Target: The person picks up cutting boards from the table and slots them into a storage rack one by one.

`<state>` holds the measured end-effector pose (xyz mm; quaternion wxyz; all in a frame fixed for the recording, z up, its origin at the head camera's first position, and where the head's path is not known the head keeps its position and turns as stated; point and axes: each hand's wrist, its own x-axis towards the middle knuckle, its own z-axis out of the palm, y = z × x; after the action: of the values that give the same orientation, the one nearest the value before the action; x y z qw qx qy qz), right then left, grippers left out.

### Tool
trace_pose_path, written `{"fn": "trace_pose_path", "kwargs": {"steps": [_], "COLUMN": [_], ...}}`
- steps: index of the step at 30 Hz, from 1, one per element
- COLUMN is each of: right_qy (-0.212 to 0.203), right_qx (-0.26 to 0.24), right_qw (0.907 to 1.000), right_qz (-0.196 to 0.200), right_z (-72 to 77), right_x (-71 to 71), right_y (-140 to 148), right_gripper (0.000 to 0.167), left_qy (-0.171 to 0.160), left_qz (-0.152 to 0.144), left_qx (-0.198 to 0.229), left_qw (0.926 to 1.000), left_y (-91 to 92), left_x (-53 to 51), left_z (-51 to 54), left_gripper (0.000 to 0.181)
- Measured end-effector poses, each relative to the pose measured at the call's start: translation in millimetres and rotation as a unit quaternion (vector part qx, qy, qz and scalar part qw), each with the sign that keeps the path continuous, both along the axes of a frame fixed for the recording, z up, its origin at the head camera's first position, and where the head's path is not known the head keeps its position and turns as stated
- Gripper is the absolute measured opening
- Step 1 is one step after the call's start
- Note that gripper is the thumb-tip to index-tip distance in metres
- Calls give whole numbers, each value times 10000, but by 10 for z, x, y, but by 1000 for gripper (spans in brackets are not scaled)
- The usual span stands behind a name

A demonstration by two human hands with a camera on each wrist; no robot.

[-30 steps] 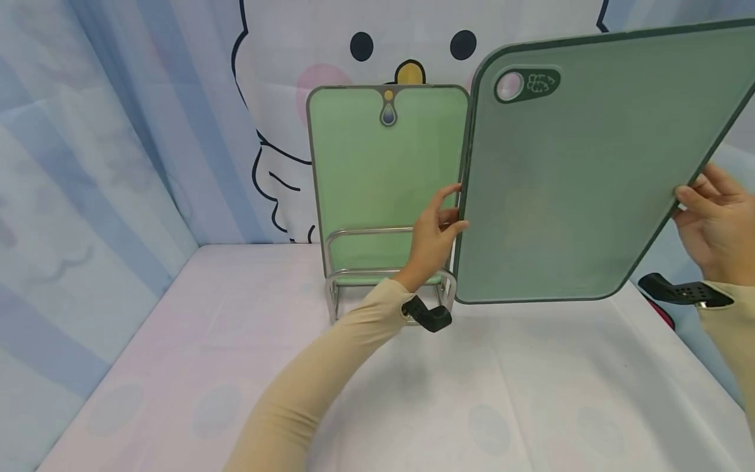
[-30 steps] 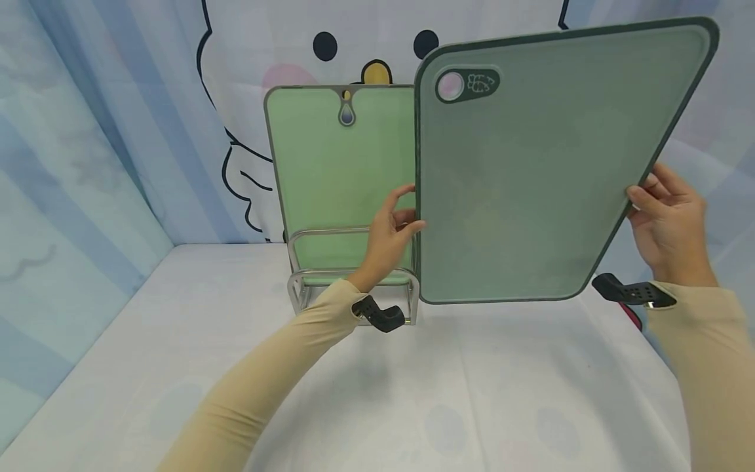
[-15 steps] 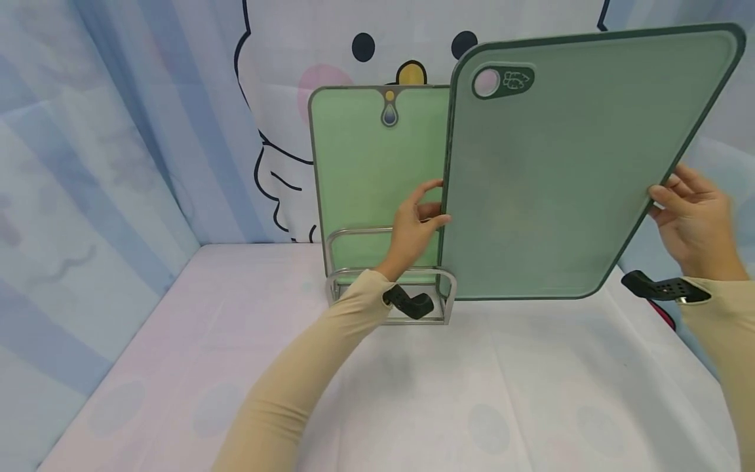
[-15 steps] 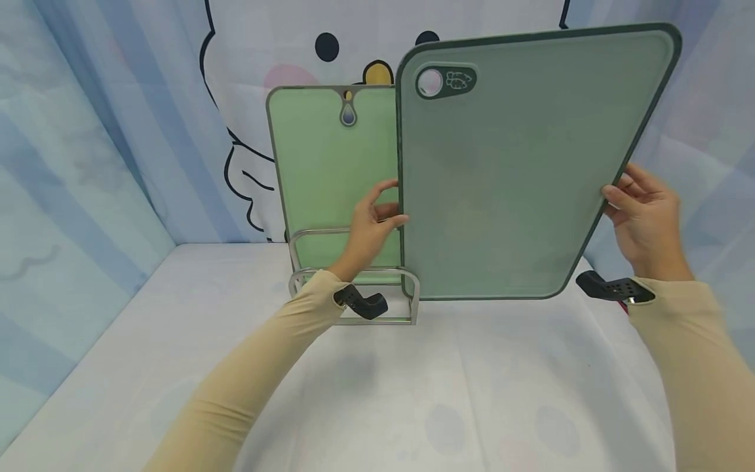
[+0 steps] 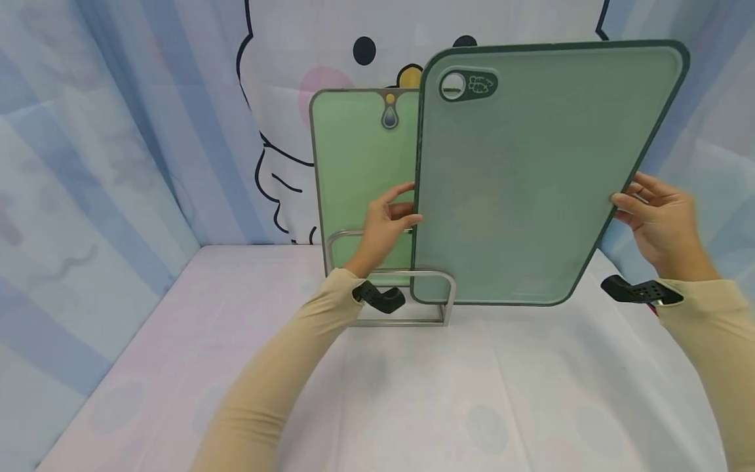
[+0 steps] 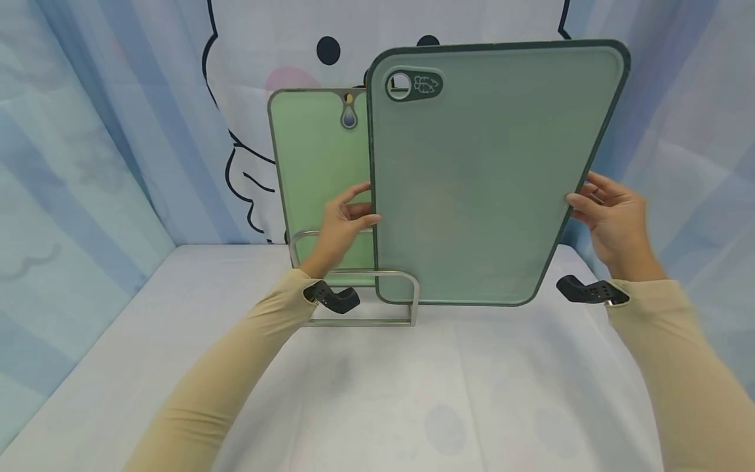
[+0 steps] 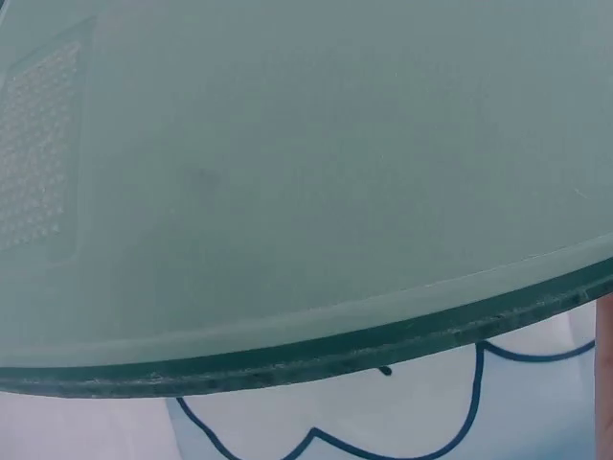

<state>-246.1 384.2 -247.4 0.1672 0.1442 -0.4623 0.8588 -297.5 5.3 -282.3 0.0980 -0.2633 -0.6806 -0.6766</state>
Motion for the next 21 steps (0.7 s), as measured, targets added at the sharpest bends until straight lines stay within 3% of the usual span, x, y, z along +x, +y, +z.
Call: {"fn": "trace_pose_path", "kwargs": {"steps": [5,13,21], "right_qy": [-3,-149,-89], "right_qx": [140,891,1052], "right_qw": [9999,9959,9944], "right_qz": [15,-104,-54], "right_z": [5,30,0], "right_x": [-25,-54,-38], "right_y": [-99,-194,-275], "right_gripper": [37,26,25], "left_qy": [-233,-463,-618], "left_qz": [68,167,186], "left_qx": [-96,-159,-296], "left_qw": [9997,9987,9975], "left_y": [-118,-253,-348], "left_x": [-17,-9,-21], "left_z": [18,61,60], "left_gripper": [51,51,55]}}
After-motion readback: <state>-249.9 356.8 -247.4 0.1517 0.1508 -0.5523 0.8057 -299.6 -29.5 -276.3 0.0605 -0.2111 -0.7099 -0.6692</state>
